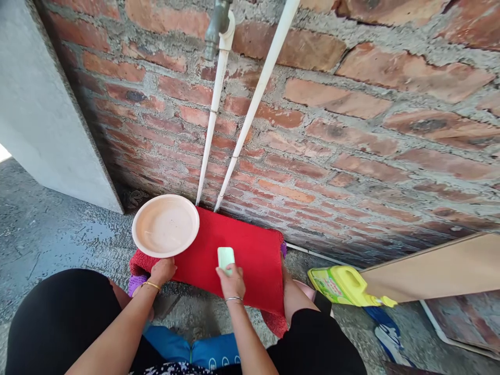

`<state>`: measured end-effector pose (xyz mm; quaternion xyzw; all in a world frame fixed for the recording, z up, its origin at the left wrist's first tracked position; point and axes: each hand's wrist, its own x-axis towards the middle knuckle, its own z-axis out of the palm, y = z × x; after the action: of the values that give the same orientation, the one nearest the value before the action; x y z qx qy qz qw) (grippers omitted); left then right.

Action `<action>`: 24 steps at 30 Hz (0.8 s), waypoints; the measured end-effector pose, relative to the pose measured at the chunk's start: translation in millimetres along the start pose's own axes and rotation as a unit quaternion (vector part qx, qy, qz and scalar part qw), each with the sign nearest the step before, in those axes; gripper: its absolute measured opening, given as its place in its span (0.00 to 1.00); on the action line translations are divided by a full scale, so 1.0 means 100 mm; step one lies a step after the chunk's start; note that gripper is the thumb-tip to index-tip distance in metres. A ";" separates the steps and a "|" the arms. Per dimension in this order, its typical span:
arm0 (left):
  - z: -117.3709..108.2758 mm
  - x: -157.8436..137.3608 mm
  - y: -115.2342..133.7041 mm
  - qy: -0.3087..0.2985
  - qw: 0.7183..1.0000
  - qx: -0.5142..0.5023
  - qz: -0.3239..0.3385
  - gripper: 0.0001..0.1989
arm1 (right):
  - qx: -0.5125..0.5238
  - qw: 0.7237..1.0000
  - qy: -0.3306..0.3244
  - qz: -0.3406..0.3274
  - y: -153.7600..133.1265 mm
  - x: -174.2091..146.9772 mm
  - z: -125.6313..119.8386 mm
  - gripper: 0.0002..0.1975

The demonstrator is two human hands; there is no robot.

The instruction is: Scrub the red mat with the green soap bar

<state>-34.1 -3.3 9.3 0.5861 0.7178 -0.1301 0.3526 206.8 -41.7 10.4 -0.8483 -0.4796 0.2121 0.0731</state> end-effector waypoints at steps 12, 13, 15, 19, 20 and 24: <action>0.02 0.04 -0.01 -0.001 1.000 0.007 0.000 0.18 | -0.036 0.999 -0.014 0.022 0.25 0.04 -0.01 0.13; 0.03 0.04 0.00 0.001 1.000 0.008 -0.001 0.18 | -0.032 0.998 -0.006 0.054 0.35 0.07 -0.09 0.14; 0.03 0.05 0.01 0.004 1.000 0.005 -0.001 0.18 | -0.021 0.996 0.003 0.089 0.43 0.08 -0.17 0.15; 0.03 0.05 0.01 0.003 1.000 -0.003 -0.010 0.17 | -0.005 1.000 -0.008 0.013 0.19 -0.10 0.00 0.13; 0.03 0.05 0.01 0.003 1.000 -0.002 -0.010 0.17 | -0.002 0.999 -0.022 -0.029 0.09 -0.17 0.08 0.12; 0.03 0.05 0.02 0.003 1.000 0.005 0.012 0.18 | -0.007 0.986 -0.073 -0.152 -0.14 -0.35 0.30 0.08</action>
<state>-31.6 -1.0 3.9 0.5970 0.7108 -0.1277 0.3494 167.9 -66.1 -1.7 -0.7484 -0.6083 0.2568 0.0627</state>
